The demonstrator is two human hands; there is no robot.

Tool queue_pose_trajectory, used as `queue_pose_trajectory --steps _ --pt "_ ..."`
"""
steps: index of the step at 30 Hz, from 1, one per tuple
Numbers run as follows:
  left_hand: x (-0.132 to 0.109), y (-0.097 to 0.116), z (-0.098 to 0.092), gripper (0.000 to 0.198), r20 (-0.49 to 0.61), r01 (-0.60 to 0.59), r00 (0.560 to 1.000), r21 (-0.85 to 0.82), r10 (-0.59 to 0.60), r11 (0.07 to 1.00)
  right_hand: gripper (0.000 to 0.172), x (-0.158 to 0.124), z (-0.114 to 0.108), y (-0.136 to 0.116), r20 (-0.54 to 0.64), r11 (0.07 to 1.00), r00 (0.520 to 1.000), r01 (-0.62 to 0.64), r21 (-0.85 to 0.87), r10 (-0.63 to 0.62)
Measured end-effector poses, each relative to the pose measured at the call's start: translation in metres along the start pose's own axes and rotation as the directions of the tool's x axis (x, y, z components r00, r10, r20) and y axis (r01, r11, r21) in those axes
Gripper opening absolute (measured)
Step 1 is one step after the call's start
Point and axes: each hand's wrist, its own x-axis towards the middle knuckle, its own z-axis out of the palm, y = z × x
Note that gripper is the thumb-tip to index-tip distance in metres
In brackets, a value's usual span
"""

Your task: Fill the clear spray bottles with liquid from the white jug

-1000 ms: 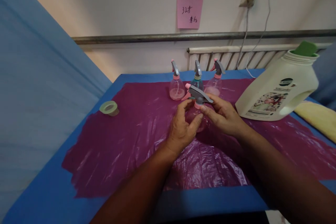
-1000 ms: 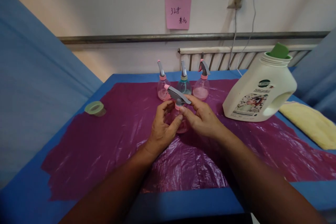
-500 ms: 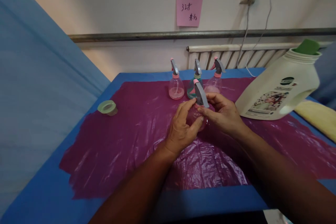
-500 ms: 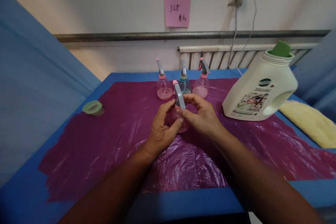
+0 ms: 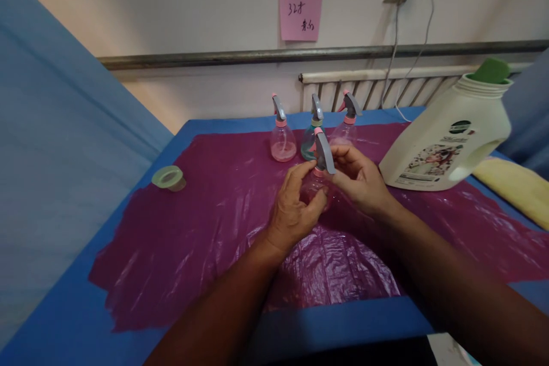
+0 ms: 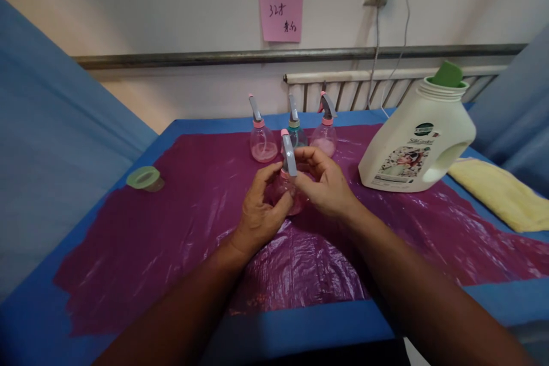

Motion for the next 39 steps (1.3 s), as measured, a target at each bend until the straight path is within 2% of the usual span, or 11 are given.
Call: queue_pose_trajectory --steps 7,12,17,20,24,27,33,39 --pt "-0.002 -0.003 -0.001 0.063 0.012 0.001 1.000 -0.002 -0.001 1.000 0.060 -0.002 -0.007 0.002 0.058 1.000 0.998 -0.004 -0.005 0.004" --pt "-0.003 -0.001 0.000 0.062 0.001 0.001 1.000 -0.008 -0.001 1.000 0.070 0.001 -0.007 0.006 0.007 0.998 1.000 0.008 -0.057 -0.007" --pt "-0.001 0.002 0.001 0.057 0.004 -0.004 1.000 0.004 0.004 1.000 0.070 0.000 -0.003 0.006 -0.047 0.991 0.996 0.076 -0.114 -0.082" --pt "-0.001 0.000 0.001 0.058 0.010 0.018 1.000 -0.016 -0.018 1.000 0.067 -0.003 -0.002 0.002 0.012 0.992 0.996 0.090 -0.092 -0.090" --pt "-0.001 -0.003 0.001 0.062 0.003 0.021 1.000 -0.027 -0.021 0.999 0.058 -0.007 -0.004 -0.001 0.088 0.998 0.995 0.051 -0.031 -0.048" --pt "-0.001 -0.002 0.000 0.064 0.008 -0.007 1.000 -0.021 0.007 1.000 0.056 -0.006 -0.005 0.003 0.050 0.999 0.998 0.050 -0.022 -0.049" --pt "0.000 0.002 0.001 0.057 0.006 0.012 1.000 -0.004 -0.012 1.000 0.071 -0.002 -0.002 0.008 -0.046 0.996 0.997 0.056 -0.064 -0.059" --pt "-0.001 0.000 0.000 0.063 0.010 0.021 1.000 -0.025 -0.021 0.999 0.055 -0.006 -0.001 -0.003 0.049 0.998 0.996 0.070 -0.004 -0.070"
